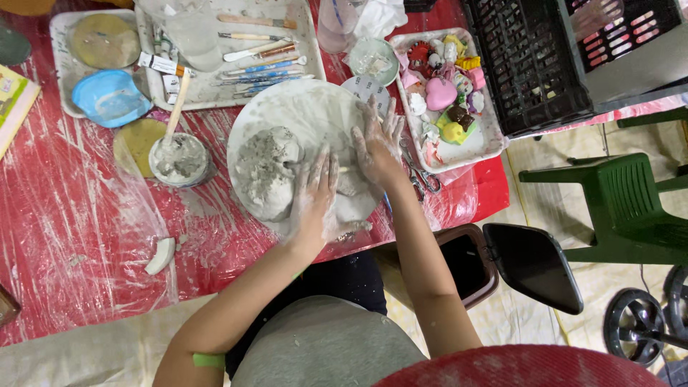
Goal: The person kneads and presses a lump of clay on a round bat on the table, shaping it with both hands. They pour water from a plastic bottle onto the clay, continue pressing and smoothing it, and use a wooden stick to refine the form.
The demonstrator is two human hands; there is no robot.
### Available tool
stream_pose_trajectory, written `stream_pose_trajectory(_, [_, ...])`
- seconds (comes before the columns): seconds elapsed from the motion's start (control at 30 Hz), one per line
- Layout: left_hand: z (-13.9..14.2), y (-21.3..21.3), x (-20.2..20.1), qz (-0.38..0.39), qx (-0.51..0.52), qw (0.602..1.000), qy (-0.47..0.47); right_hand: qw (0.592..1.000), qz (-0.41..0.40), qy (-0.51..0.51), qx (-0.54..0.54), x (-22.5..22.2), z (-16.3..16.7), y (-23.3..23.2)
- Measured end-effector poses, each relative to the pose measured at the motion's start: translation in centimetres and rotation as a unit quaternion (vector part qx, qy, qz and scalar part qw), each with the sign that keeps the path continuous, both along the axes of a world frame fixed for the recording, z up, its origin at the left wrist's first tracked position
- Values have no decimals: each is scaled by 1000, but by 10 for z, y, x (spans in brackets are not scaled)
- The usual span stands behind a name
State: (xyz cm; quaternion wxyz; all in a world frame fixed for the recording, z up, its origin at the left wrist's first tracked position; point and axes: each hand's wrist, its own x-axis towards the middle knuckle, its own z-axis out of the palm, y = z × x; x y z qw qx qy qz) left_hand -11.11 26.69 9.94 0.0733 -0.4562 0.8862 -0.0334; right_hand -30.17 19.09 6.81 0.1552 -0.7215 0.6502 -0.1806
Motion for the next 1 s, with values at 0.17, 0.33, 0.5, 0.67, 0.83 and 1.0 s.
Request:
stream_pose_trajectory(0.17, [-7,25,16,36,88,983,159,998,-21,55,-31,31,5,55])
stream_pose_trajectory(0.33, [-15,43,40,46,67,956,281,993,-61,69,-69,60,12,80])
stream_pose_trajectory(0.5, [-18,50,54,39,90,943,318,997,1,3,-81,57,17,83])
stream_pose_trajectory(0.67, [-28,59,61,15,86,935,345,998,53,6,-43,47,14,84])
stream_pose_trajectory(0.83, [-40,78,67,-7,33,935,353,994,72,-61,-55,43,15,81])
stream_pose_trajectory(1.0, [-36,64,60,-6,13,940,341,995,76,-29,-60,44,15,61])
